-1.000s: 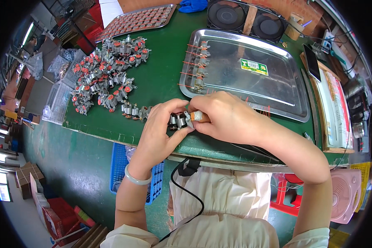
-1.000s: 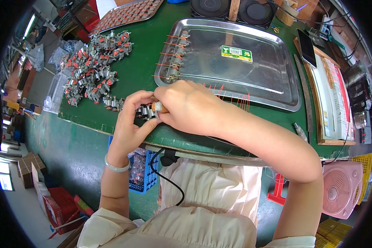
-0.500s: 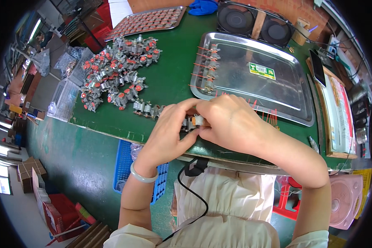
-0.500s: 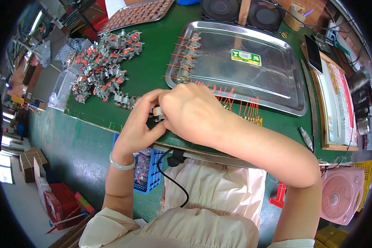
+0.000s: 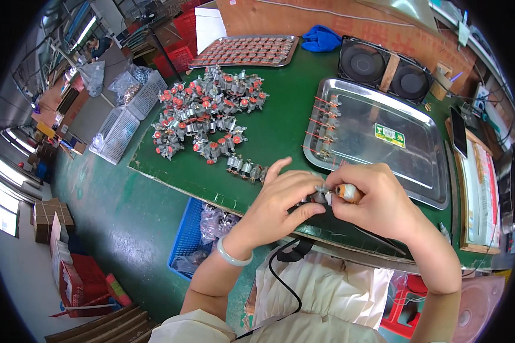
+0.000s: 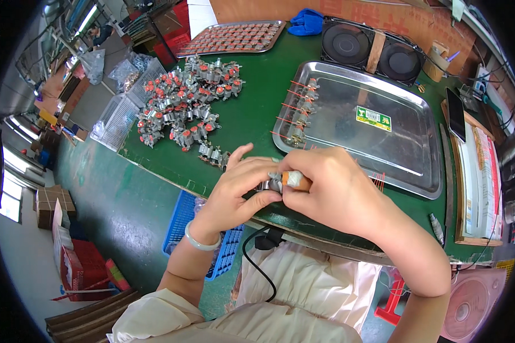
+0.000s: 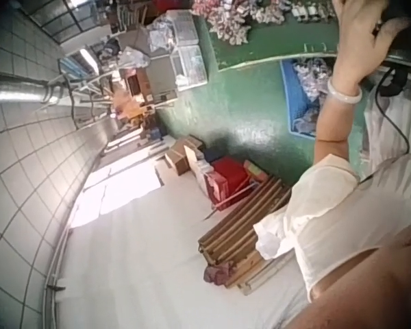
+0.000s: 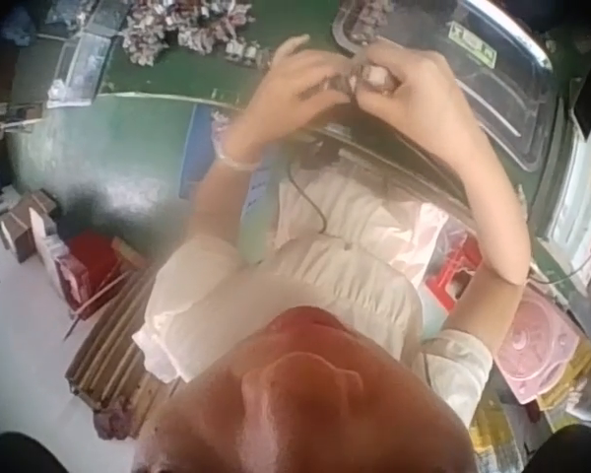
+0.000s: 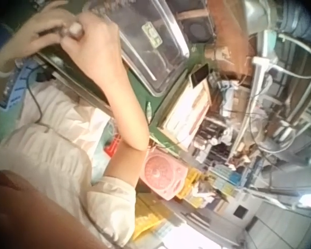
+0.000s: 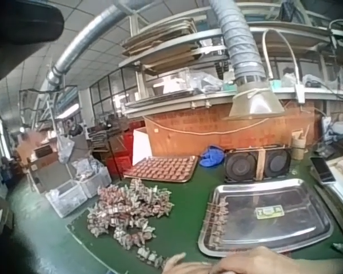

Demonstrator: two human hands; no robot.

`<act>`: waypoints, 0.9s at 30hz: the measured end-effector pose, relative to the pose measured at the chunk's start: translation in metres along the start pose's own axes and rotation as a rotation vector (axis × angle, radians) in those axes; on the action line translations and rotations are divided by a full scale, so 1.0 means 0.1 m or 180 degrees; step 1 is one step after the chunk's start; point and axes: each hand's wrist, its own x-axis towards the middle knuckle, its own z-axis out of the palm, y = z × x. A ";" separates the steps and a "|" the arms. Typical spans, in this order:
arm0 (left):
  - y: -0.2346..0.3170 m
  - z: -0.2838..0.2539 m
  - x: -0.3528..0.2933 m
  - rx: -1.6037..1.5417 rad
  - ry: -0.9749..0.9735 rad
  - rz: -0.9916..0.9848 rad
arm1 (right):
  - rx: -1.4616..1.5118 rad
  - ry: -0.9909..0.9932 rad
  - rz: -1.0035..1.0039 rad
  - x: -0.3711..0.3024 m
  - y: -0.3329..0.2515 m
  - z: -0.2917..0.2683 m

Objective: Assembling electronic components by attaching wires and tightening screws using a screwdriver.

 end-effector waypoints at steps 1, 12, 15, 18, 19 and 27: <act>-0.01 0.02 -0.01 -0.0340 0.0118 -0.0071 | 0.0225 0.0097 -0.0176 -0.01 0.02 0.01; 0.31 0.12 0.05 -0.2775 0.0457 -0.0872 | -0.0253 0.0698 -0.0975 -0.17 0.04 -0.04; 0.37 0.14 0.03 -0.2666 0.0398 -0.1410 | -0.0773 0.0771 -0.1084 -0.21 0.03 -0.05; 0.44 0.20 0.11 -0.3305 0.0683 -0.1528 | -0.0710 0.0683 -0.1040 -0.24 0.09 -0.08; 0.45 0.21 0.12 -0.3397 0.0652 -0.1602 | -0.0696 0.0605 -0.0958 -0.25 0.08 -0.11; 0.39 0.48 0.12 -0.2135 0.1139 -0.1204 | -0.1196 0.0600 -0.0852 -0.35 0.16 -0.07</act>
